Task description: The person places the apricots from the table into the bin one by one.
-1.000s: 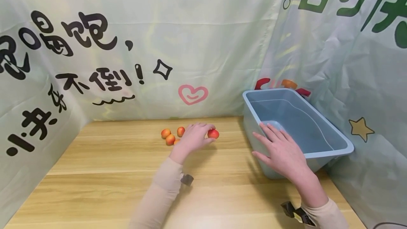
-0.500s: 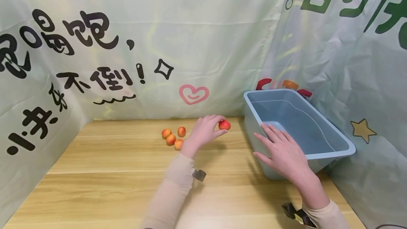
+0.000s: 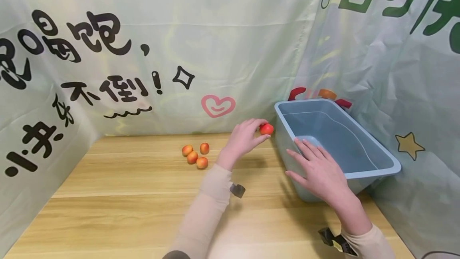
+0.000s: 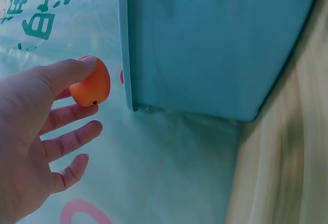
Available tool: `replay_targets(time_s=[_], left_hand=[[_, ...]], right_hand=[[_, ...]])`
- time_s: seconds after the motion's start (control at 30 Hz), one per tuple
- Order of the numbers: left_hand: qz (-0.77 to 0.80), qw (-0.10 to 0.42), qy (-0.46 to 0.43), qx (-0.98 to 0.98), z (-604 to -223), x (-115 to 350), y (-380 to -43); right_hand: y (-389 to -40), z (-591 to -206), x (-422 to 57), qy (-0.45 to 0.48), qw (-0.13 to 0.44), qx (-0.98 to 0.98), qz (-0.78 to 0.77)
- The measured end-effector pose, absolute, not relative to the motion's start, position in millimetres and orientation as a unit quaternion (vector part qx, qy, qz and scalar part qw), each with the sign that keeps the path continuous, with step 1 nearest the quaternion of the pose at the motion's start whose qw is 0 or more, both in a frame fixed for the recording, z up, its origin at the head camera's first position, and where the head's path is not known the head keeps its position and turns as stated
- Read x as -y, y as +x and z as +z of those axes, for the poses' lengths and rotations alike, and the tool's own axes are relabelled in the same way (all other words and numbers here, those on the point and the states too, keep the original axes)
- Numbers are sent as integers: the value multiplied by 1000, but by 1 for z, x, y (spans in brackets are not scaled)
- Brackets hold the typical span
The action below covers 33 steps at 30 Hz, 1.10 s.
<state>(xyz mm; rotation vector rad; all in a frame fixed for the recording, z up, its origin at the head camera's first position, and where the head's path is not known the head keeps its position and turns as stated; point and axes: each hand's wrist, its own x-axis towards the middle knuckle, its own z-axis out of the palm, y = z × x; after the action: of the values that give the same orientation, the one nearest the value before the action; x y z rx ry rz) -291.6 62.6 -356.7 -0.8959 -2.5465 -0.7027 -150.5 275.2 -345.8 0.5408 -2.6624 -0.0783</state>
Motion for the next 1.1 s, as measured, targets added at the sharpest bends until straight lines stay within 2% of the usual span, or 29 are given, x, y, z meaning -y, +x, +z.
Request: replay_targets(time_s=[0.53,0.87,1.1], left_hand=[[-247,215,-337,883,-328,-101,-298],[-220,190,-343,893,-329,-121,-304],[-218,186,-353,891,-335,-132,-307]], right_hand=[[-149,-345,-277,191,211,958,-33],[-150,-343,-275,182,188,964,-40],[-149,-344,-275,184,192,963,-37]])
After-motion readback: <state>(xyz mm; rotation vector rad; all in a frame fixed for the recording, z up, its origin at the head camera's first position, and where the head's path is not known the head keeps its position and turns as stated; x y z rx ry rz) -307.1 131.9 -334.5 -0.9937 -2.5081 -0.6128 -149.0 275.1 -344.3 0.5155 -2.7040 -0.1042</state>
